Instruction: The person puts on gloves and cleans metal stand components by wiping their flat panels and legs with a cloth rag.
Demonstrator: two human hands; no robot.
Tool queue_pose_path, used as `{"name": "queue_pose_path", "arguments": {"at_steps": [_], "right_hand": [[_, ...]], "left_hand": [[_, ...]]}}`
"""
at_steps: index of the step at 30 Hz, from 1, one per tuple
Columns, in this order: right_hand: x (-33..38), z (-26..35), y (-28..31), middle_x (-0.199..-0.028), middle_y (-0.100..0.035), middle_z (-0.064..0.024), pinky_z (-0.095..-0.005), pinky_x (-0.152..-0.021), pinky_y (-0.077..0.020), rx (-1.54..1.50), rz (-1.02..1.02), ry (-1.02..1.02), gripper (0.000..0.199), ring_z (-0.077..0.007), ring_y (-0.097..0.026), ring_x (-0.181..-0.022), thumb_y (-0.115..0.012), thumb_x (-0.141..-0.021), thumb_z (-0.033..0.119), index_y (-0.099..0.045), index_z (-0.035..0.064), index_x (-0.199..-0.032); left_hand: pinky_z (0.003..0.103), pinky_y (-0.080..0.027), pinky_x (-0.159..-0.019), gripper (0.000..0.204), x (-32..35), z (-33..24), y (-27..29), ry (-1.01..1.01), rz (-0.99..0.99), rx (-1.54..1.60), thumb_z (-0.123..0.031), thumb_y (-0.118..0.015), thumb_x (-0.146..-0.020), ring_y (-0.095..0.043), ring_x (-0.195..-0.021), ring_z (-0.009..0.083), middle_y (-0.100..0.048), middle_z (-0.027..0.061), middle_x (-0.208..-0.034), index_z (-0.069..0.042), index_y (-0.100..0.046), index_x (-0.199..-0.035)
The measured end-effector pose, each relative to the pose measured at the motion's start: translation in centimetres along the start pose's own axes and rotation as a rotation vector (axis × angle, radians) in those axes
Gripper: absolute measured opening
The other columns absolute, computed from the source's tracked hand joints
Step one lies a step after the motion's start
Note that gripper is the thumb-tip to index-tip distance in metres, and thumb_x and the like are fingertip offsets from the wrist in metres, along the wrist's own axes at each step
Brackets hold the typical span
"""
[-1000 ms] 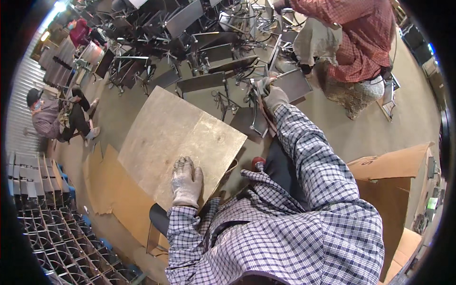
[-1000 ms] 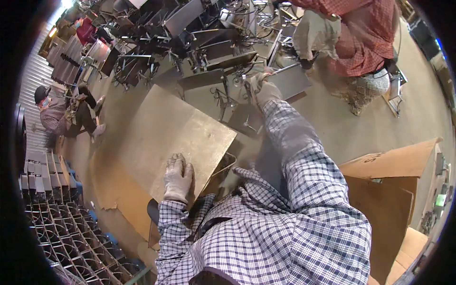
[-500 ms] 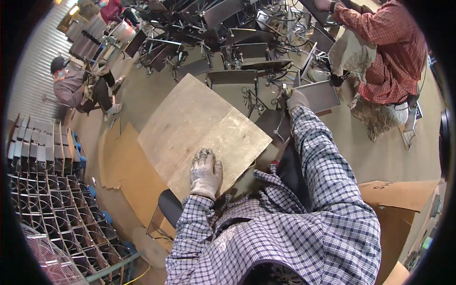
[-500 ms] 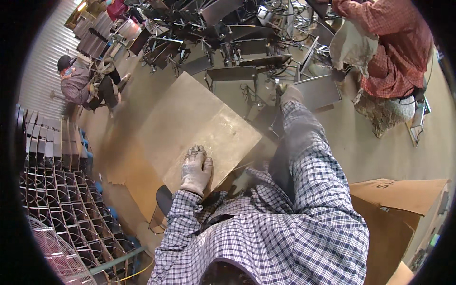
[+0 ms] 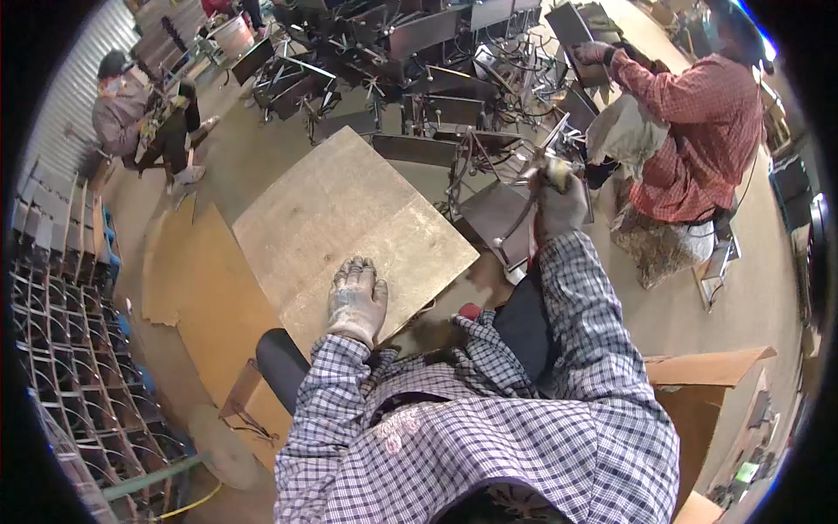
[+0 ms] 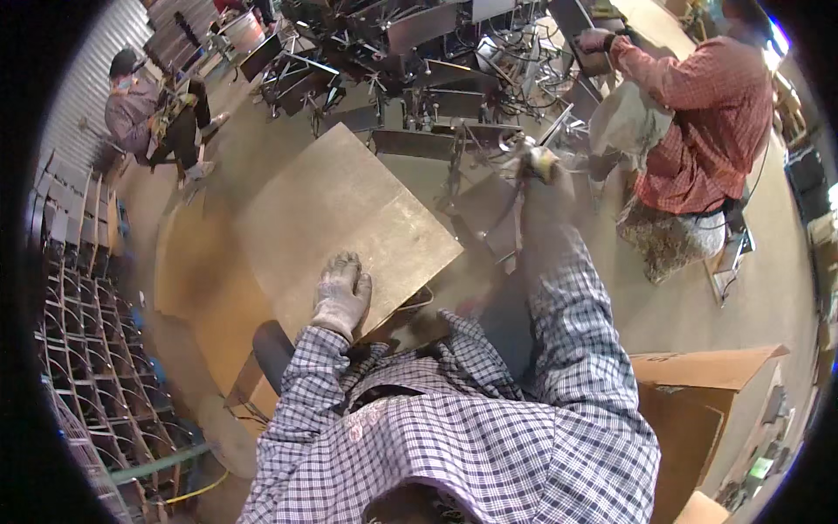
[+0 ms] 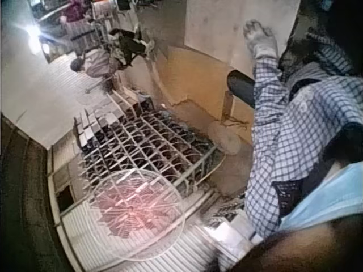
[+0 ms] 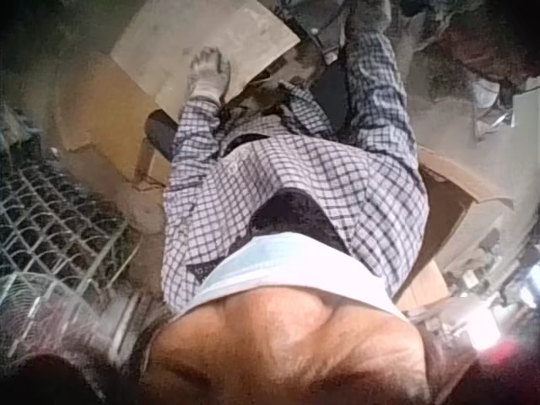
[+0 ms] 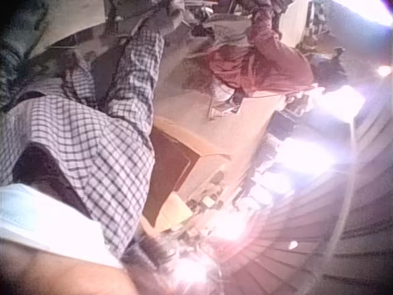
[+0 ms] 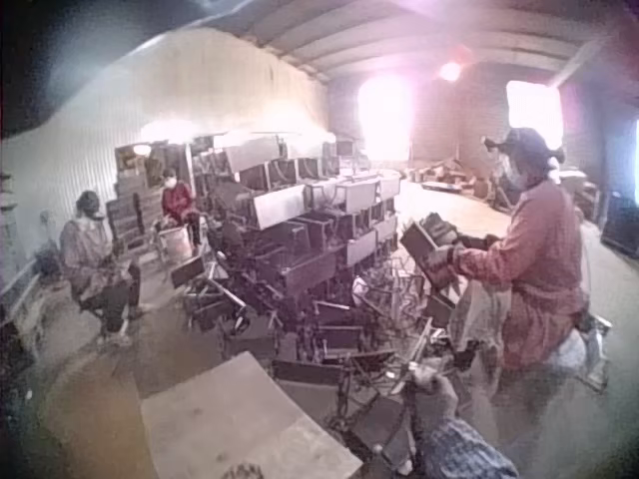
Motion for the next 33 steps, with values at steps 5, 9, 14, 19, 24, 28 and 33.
{"name": "queue_pose_path", "arguments": {"at_steps": [5, 9, 14, 19, 24, 28, 33], "right_hand": [[2.1, 6.5, 5.2, -0.105, -0.069, -0.0104, -0.0303, -0.077, -0.0541, -0.126, 0.027, 0.061, 0.023, -0.0165, -0.065, -0.092, -0.066, -0.097, 0.014, -0.064, -0.0001, -0.115], [2.1, 10.8, 8.3, -0.119, -0.067, -0.0147, -0.0333, -0.086, -0.0573, -0.787, 0.181, 0.284, 0.031, -0.0239, -0.067, -0.104, -0.058, -0.101, 0.014, -0.060, -0.0020, -0.127], [2.6, 11.6, 6.7, -0.126, -0.064, -0.0178, -0.0447, -0.099, -0.0540, -1.641, 0.934, -0.149, 0.046, -0.0309, -0.065, -0.111, -0.051, -0.105, 0.035, -0.056, -0.0003, -0.135], [5.3, 8.6, 1.0, -0.126, -0.064, -0.0155, -0.0435, -0.098, -0.0539, -0.820, 0.628, 0.071, 0.049, -0.0287, -0.065, -0.110, -0.047, -0.107, 0.040, -0.054, 0.0017, -0.136], [10.3, 11.6, -5.5, -0.122, -0.066, -0.0142, -0.0439, -0.101, -0.0513, -1.180, 0.865, -0.092, 0.044, -0.0279, -0.066, -0.108, -0.044, -0.107, 0.034, -0.054, 0.0012, -0.134], [11.4, 14.9, -8.1, -0.107, -0.068, -0.0125, -0.0399, -0.091, -0.0530, -0.405, 0.663, 0.515, 0.031, -0.0241, -0.068, -0.101, -0.061, -0.096, 0.017, -0.063, 0.0004, -0.122], [8.7, 12.1, -11.5, -0.101, -0.072, -0.0059, -0.0234, -0.071, -0.0547, -0.408, 0.567, -0.003, 0.027, -0.0109, -0.068, -0.087, -0.065, -0.095, 0.000, -0.064, 0.0013, -0.122]], "left_hand": [[0.044, -0.027, -0.125, 0.056, 0.1, 0.1, 0.2, -0.004, -0.018, 0.010, -0.038, -0.046, -0.104, -0.037, -0.149, 0.0325, -0.045, 0.0163, -0.158, -0.005, -0.049, -0.149], [0.043, -0.031, -0.123, 0.053, 0.5, 0.2, 0.9, -0.026, -0.067, 0.174, -0.033, -0.053, -0.102, -0.042, -0.145, 0.0356, -0.049, 0.0198, -0.153, -0.003, -0.052, -0.146], [0.033, -0.037, -0.117, 0.051, 1.8, 3.4, 3.6, 0.146, -0.264, 1.219, -0.032, -0.058, -0.106, -0.047, -0.140, 0.0231, -0.056, 0.0135, -0.145, -0.001, -0.052, -0.146], [0.024, -0.045, -0.097, 0.043, 5.7, 8.3, 9.8, 0.115, -0.648, 1.199, -0.027, -0.061, -0.106, -0.056, -0.109, 0.0106, -0.064, 0.0043, -0.117, 0.001, -0.057, -0.139], [0.020, -0.045, -0.060, 0.020, 10.0, 11.0, 8.7, 0.346, -0.574, 1.640, -0.015, -0.062, -0.104, -0.056, -0.068, 0.0090, -0.063, 0.0012, -0.083, 0.001, -0.068, -0.113], [0.022, -0.048, -0.058, 0.016, 12.6, 12.3, 6.3, 0.455, -0.751, 1.952, -0.003, -0.057, -0.102, -0.061, -0.068, 0.0142, -0.066, 0.0099, -0.092, 0.003, -0.065, -0.114], [0.025, -0.050, -0.058, 0.011, 12.3, 13.0, 3.7, 0.599, -0.836, 1.829, -0.006, -0.059, -0.103, -0.060, -0.068, 0.0137, -0.068, 0.0104, -0.098, 0.001, -0.065, -0.108]]}}
Point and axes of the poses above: each hand's wrist, its own x-axis away from the middle knuckle, its own y-axis out of the back of the hand, z = x × y, the point moved 6 cm from there along -x, towards the middle knuckle
